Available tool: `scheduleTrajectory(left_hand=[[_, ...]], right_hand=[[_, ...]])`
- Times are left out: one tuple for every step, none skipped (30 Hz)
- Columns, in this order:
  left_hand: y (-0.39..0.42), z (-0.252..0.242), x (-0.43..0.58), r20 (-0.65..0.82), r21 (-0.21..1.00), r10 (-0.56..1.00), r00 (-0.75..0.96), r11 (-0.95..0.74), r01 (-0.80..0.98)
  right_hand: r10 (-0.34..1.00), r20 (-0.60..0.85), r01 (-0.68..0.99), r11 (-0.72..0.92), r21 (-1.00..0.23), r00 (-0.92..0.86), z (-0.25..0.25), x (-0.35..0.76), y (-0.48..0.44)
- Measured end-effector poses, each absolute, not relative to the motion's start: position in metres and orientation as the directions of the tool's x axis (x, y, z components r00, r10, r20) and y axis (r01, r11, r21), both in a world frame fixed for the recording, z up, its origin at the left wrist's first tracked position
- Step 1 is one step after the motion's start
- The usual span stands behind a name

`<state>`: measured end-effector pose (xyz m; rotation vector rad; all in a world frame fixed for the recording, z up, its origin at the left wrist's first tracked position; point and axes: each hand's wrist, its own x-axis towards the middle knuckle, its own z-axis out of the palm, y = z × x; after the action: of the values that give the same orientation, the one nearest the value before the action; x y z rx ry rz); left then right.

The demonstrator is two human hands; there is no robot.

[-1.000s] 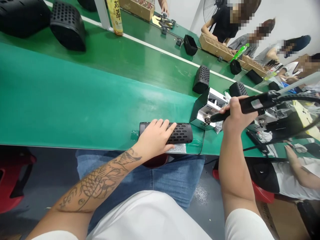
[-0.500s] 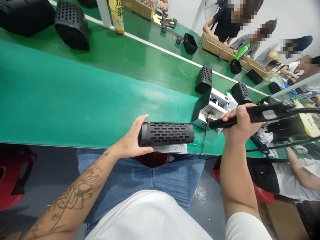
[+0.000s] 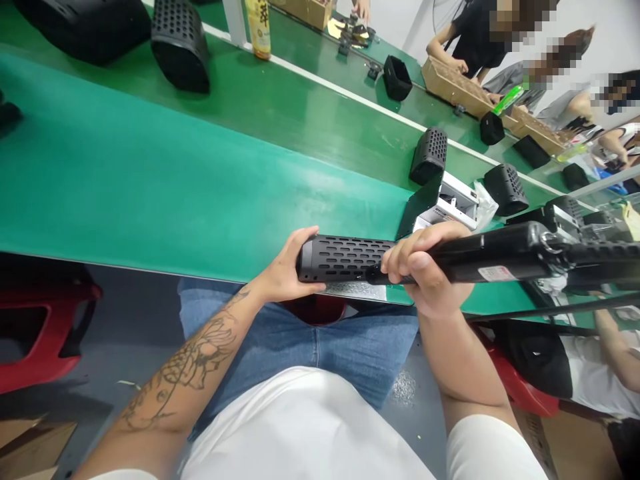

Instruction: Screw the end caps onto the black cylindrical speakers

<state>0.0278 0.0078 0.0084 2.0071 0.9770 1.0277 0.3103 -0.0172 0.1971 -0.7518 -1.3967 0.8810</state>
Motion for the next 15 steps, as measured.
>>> scheduleTrajectory(left_hand=[[0.008,0.009,0.029,0.353,0.811,0.842,0.407,-0.492,0.315],[0.007,0.010,0.029,0.355,0.812,0.843,0.406,-0.492,0.313],[0.007,0.010,0.030,0.356,0.814,0.842,0.405,-0.492,0.309],[0.007,0.011,0.030,0.356,0.816,0.842,0.404,-0.491,0.306],[0.007,0.011,0.031,0.353,0.818,0.845,0.403,-0.487,0.306],[0.007,0.011,0.031,0.347,0.820,0.848,0.400,-0.481,0.309],[0.007,0.011,0.031,0.339,0.823,0.853,0.396,-0.473,0.315],[0.007,0.012,0.031,0.331,0.825,0.858,0.392,-0.465,0.321],[0.007,0.012,0.031,0.325,0.828,0.862,0.389,-0.458,0.324],[0.007,0.012,0.031,0.321,0.830,0.864,0.388,-0.454,0.324],[0.007,0.012,0.031,0.318,0.832,0.865,0.388,-0.451,0.323],[0.007,0.012,0.031,0.317,0.833,0.864,0.390,-0.450,0.321],[0.006,0.013,0.031,0.317,0.834,0.863,0.393,-0.451,0.318],[0.006,0.013,0.031,0.319,0.834,0.861,0.396,-0.453,0.315],[0.006,0.013,0.031,0.322,0.833,0.858,0.400,-0.457,0.311]], right_hand=[[0.875,0.483,-0.068,0.480,-0.874,-0.025,0.195,0.310,-0.016],[0.878,0.478,-0.071,0.476,-0.877,-0.028,0.194,0.310,-0.015],[0.876,0.480,-0.079,0.476,-0.876,-0.038,0.193,0.310,-0.015],[0.873,0.484,-0.088,0.479,-0.874,-0.058,0.193,0.310,-0.014],[0.870,0.487,-0.093,0.479,-0.873,-0.082,0.192,0.309,-0.013],[0.868,0.485,-0.093,0.477,-0.874,-0.107,0.191,0.309,-0.013],[0.869,0.479,-0.085,0.471,-0.878,-0.128,0.191,0.308,-0.012],[0.872,0.468,-0.072,0.462,-0.884,-0.147,0.190,0.309,-0.012],[0.876,0.454,-0.056,0.451,-0.891,-0.163,0.189,0.309,-0.012],[0.879,0.441,-0.043,0.441,-0.896,-0.179,0.187,0.310,-0.012],[0.881,0.430,-0.032,0.432,-0.901,-0.198,0.186,0.312,-0.012],[0.881,0.418,-0.023,0.424,-0.906,-0.221,0.184,0.313,-0.012],[0.880,0.407,-0.016,0.416,-0.909,-0.243,0.183,0.315,-0.012],[0.879,0.399,-0.011,0.410,-0.912,-0.261,0.181,0.316,-0.011],[0.877,0.395,-0.009,0.408,-0.913,-0.274,0.181,0.317,-0.011]])
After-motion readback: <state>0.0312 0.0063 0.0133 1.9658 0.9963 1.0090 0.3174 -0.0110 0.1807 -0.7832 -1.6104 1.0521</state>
